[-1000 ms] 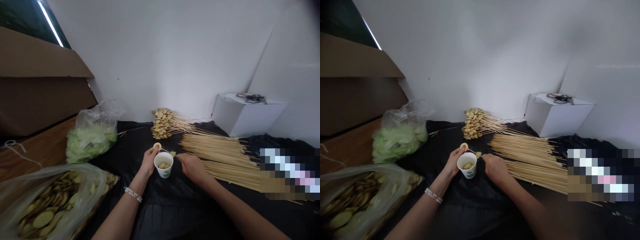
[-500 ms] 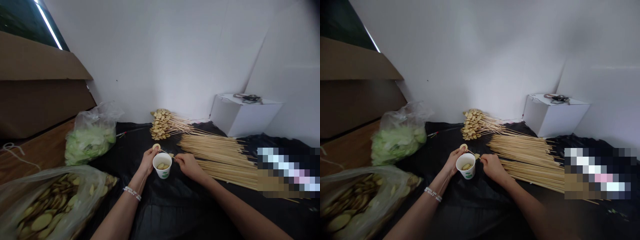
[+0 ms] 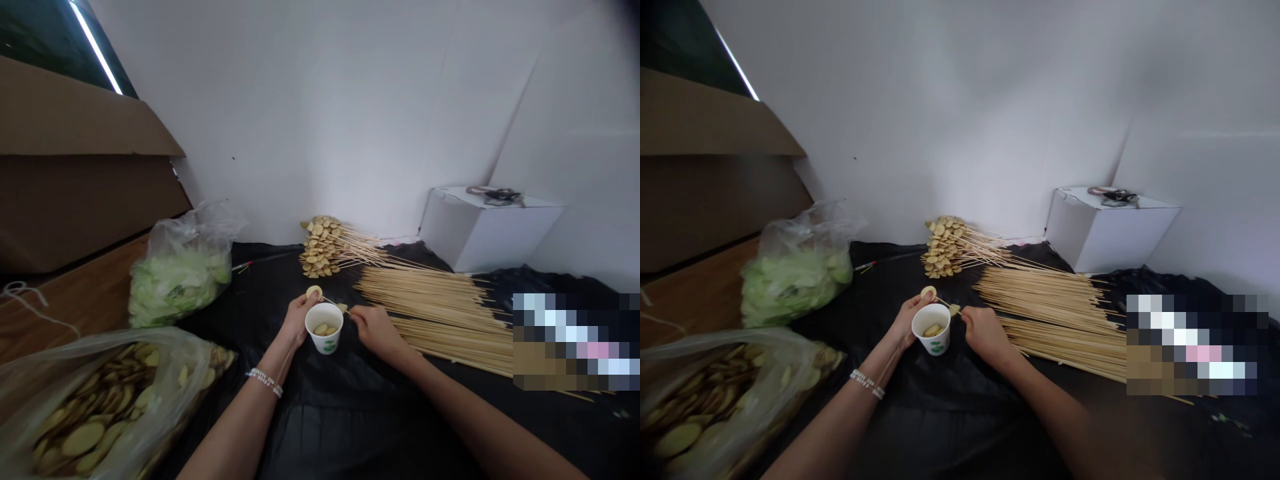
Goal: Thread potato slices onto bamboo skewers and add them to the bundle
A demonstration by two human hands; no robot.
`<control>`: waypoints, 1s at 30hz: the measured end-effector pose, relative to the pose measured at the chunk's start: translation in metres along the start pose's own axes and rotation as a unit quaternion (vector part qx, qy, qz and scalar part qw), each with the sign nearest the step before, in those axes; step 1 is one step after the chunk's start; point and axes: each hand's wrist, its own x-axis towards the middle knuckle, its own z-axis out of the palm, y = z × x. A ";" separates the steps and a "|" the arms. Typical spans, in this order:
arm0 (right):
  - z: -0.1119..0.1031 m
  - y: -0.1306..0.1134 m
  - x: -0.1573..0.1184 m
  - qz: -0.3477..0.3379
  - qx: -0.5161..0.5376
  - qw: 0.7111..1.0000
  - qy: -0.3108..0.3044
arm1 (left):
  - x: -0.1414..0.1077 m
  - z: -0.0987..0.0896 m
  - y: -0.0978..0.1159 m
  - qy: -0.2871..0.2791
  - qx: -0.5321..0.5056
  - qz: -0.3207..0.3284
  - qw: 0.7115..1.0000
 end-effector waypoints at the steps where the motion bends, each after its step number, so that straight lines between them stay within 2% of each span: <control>1: 0.001 0.000 0.000 0.000 0.004 1.000 0.001 | 0.000 0.000 0.000 -0.002 0.002 0.001 1.000; 12: 0.006 0.002 0.000 0.001 0.028 1.000 0.010 | -0.002 -0.001 0.000 -0.020 0.024 0.008 0.999; 20: 0.006 -0.010 0.009 0.006 0.074 0.997 0.034 | -0.001 0.009 -0.011 -0.106 0.049 -0.001 0.993; 30: 0.010 0.002 0.012 0.015 0.095 0.995 0.041 | 0.001 0.005 -0.009 -0.083 0.008 -0.036 0.996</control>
